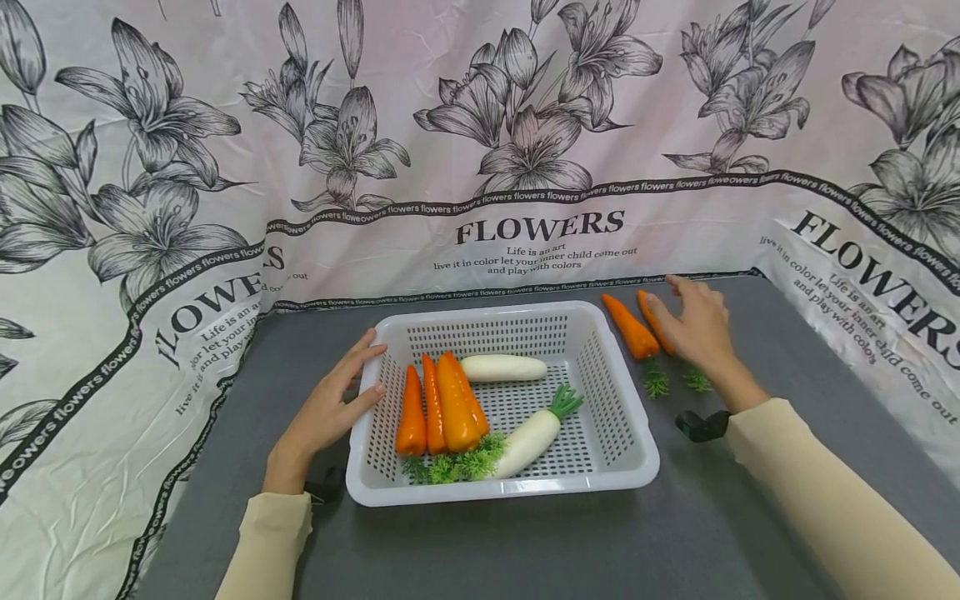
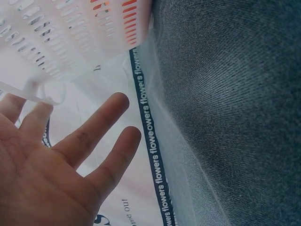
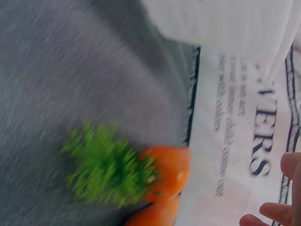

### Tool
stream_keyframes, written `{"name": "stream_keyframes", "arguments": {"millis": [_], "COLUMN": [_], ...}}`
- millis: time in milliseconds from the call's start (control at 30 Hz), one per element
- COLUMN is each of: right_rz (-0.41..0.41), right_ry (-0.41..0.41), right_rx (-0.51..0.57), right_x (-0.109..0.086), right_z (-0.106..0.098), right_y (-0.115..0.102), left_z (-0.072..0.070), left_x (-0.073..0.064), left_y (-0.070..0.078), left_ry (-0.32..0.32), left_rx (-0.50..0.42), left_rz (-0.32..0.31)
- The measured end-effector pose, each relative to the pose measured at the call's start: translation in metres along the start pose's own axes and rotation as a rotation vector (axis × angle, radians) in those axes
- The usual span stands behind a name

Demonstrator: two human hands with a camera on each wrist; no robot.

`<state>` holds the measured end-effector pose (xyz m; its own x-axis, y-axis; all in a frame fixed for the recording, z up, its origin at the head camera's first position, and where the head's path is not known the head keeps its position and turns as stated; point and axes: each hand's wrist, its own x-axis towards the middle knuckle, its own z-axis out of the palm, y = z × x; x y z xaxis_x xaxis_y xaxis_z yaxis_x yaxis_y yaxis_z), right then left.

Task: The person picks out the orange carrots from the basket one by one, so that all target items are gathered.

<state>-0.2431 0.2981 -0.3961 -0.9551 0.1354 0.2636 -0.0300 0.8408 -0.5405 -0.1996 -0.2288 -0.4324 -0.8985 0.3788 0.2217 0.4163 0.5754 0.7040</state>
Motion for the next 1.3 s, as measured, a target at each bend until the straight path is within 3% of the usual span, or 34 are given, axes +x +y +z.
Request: {"name": "stream_keyframes", "arguments": {"millis": [567,1067,1300], "right_rz": [-0.166,-0.195,-0.239], "right_ry": [-0.056,-0.16,-0.218], "right_rx": [0.11,0.117,0.143], "right_x": [-0.002,-0.006,-0.008], "right_z": [-0.002,-0.009,-0.01], "right_y": [-0.064,-0.084,-0.104], "left_z": [0.0,-0.001,-0.001], "left_x": [0.0,0.001,0.001], "left_y": [-0.001,-0.001,0.001], "left_ry": [-0.005,-0.007,-0.008], "left_rx": [-0.017,-0.019,-0.023], "left_rz": [-0.014,0.008,-0.003]}}
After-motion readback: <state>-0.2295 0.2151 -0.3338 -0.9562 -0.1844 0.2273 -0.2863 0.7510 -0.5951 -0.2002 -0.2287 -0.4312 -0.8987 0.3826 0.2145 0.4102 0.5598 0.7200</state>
